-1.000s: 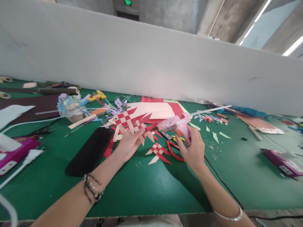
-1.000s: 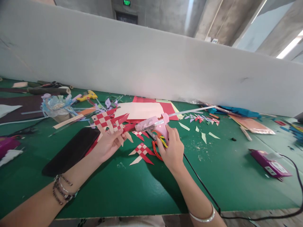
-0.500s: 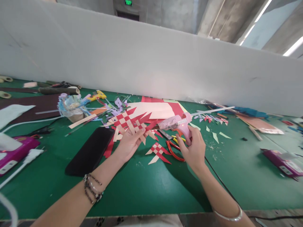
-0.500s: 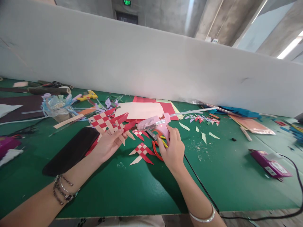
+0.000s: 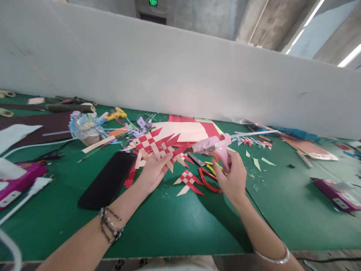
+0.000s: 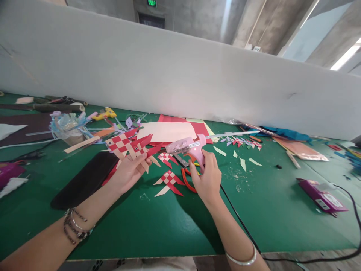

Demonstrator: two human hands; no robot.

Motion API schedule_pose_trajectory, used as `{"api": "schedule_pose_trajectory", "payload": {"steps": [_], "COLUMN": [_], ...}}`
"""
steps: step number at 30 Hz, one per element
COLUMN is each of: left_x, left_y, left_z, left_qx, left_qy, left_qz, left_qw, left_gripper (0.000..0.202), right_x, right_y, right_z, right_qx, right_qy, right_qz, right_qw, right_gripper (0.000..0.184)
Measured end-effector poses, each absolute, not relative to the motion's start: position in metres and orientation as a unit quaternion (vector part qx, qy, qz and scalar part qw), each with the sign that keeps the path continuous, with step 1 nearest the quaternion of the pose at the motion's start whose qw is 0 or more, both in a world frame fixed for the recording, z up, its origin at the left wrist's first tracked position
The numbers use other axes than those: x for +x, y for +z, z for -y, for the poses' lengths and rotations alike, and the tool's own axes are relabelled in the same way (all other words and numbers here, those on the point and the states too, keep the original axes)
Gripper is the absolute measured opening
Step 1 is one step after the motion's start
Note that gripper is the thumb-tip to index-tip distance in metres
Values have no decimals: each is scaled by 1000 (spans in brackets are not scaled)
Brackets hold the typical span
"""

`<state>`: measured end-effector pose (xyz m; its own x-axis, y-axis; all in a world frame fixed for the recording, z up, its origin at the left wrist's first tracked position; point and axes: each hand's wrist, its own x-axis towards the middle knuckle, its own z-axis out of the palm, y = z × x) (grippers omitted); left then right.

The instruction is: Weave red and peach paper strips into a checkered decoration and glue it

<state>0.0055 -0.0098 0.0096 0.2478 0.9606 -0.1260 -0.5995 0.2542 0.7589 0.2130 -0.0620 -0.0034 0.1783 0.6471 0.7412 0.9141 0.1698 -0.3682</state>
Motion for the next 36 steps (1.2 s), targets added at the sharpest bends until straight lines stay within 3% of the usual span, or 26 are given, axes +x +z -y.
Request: {"api": "schedule_pose_trajectory", "payload": {"steps": [13, 21, 36], "left_x": [8, 17, 12], "left_y": [15, 26, 19], "left_z": [12, 22, 26], "left_qx": [241, 109, 161], "left_qy": [546, 500, 504], "left_qz": [-308, -313, -326], "left_qw": [741, 800, 783], "left_gripper": [10, 24, 9], "right_x": [216, 215, 212], "right_y": [-2, -2, -4], "right_z": [61, 63, 66], "right_qx": [-636, -626, -572], "right_qy": [-154, -190, -273], "right_qz": [600, 579, 603], "right_qw": [461, 486, 484], "right_gripper": [27, 30, 29]}}
